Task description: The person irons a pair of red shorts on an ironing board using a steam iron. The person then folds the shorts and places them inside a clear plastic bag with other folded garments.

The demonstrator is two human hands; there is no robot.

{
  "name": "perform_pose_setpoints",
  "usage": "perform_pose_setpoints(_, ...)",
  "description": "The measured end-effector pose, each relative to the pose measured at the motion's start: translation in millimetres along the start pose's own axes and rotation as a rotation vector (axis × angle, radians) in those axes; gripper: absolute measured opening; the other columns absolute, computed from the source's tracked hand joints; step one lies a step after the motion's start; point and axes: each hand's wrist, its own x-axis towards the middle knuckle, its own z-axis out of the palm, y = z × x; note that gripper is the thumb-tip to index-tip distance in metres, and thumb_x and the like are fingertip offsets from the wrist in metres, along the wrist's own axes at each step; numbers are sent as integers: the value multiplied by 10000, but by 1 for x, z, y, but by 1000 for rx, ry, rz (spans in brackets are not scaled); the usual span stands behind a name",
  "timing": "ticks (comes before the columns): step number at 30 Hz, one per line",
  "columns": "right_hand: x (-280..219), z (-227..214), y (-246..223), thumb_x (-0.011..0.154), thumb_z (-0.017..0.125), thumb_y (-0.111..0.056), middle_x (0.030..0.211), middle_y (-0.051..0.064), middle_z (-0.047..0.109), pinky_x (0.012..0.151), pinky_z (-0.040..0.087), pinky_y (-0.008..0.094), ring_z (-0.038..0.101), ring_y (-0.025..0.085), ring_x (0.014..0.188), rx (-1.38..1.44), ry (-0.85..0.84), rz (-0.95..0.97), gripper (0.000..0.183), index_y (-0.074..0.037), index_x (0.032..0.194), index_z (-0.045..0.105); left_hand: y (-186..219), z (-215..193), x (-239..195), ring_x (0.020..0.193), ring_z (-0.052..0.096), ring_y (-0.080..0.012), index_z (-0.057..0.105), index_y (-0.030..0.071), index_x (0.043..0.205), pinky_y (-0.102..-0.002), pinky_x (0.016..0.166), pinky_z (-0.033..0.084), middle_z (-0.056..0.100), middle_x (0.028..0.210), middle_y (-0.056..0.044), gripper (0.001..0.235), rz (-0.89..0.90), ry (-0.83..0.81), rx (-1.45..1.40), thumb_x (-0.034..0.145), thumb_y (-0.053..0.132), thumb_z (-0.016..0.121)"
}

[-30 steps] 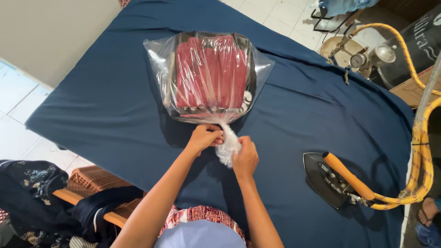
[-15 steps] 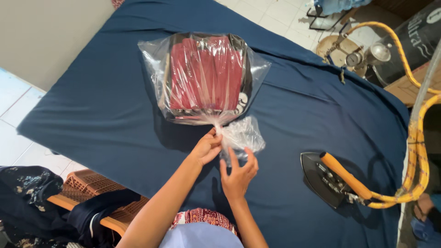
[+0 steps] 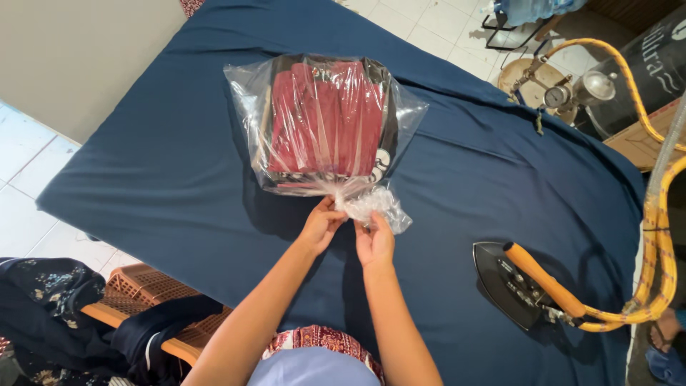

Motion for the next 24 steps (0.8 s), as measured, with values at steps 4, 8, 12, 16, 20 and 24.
perform_pose_setpoints(4, -2, -10, 16, 758, 537, 46, 1250, 84, 675, 972, 524, 379, 677, 231, 1122, 23, -134, -260, 554, -88, 1291, 606, -4, 13, -11, 946, 677, -183, 560, 122, 1210, -337, 863, 563, 681, 1043, -60, 403, -82, 279, 57, 843, -20, 647)
perform_pose_setpoints(8, -23, -6, 4, 854, 552, 20, 1086, 79, 656, 942, 545, 397, 650, 222, 1030, -504, -350, -529, 278, -80, 1110, 592, -12, 7, -14, 880, 668, -215, 558, 78, 1205, -359, 833, 558, 679, 970, -100, 334, -223, 307, 185, 900, 73, 693)
perform_pose_setpoints(12, -44, 18, -31, 734, 674, -60, 953, 68, 674, 935, 468, 434, 632, 249, 957, -1424, -728, -1065, 223, -88, 953, 642, 6, 1, -21, 885, 717, -237, 634, -62, 1182, -377, 808, 600, 737, 1027, -146, 345, -82, 102, 117, 886, 108, 685)
perform_pose_setpoints(16, -68, 39, -46, 681, 756, -151, 971, -7, 696, 1037, 365, 511, 663, 202, 1044, -1968, -902, -1202, 255, -145, 930, 702, 36, 10, -40, 957, 724, -186, 636, 23, 1227, -330, 829, 599, 736, 1090, -101, 375, -143, -35, 116, 898, 199, 684)
perform_pose_setpoints(20, -91, 39, -33, 794, 757, -145, 1045, -79, 691, 1115, 363, 505, 615, 173, 1146, -2004, -878, -1462, 184, -210, 965, 741, 35, 14, -44, 956, 700, -179, 630, 32, 1253, -324, 807, 577, 730, 1093, -119, 391, -6, 91, 671, 909, 184, 738)
perform_pose_setpoints(24, -105, 32, -29, 748, 758, -154, 1151, -39, 677, 1062, 367, 489, 543, 257, 1250, -1896, -730, -1393, 224, -210, 965, 768, 17, -2, -19, 965, 710, -237, 624, -7, 1272, -389, 837, 591, 714, 1121, -163, 348, -51, 23, 383, 928, 44, 625)
